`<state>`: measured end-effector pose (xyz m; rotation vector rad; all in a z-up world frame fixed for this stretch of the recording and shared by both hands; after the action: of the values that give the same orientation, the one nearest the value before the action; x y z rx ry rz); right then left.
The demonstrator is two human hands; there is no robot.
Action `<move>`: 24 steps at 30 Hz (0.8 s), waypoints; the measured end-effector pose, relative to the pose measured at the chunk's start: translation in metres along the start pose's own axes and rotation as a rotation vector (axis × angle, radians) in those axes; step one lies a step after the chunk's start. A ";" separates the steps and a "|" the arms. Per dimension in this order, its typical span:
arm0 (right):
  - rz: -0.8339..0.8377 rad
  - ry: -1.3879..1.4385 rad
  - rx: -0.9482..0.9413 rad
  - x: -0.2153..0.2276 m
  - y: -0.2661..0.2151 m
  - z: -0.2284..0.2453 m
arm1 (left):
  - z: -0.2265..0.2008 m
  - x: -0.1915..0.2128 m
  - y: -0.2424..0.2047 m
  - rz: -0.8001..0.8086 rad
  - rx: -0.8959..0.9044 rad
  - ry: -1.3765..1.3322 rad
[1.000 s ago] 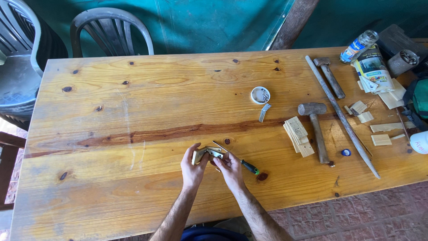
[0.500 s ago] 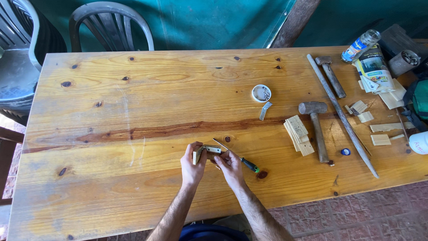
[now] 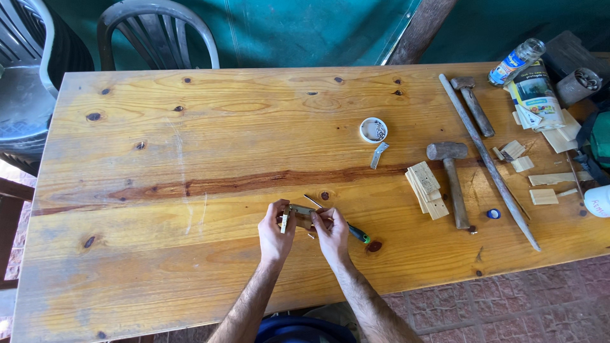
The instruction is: The person assembles small wooden blocks by inserting dowels and securing them with screws using a screwdriver. They repeatedly align the pieces, insert fasteners, and tighten the screws to join the components on a wooden workbench.
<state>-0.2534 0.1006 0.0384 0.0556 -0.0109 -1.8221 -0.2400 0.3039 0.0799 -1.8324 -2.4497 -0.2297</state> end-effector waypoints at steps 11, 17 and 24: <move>-0.002 0.051 -0.009 0.001 0.004 -0.013 | -0.018 0.005 0.001 -0.029 -0.077 -0.004; 0.009 0.070 0.000 0.007 0.009 -0.017 | -0.021 0.001 0.003 -0.029 -0.085 -0.034; 0.019 0.088 0.023 0.011 0.011 -0.022 | -0.019 -0.002 0.003 -0.026 -0.066 -0.085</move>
<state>-0.2447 0.0879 0.0168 0.1514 0.0304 -1.7986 -0.2376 0.2997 0.0987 -1.8742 -2.5534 -0.2416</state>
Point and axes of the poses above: each hand's wrist, its own y-axis towards the middle knuckle, its own x-axis out of the back of the hand, z = x × y, the point moved 8 cm from there along y, towards the middle knuckle, and after that the axes turned 4 degrees about -y, right-handed, at the moved point
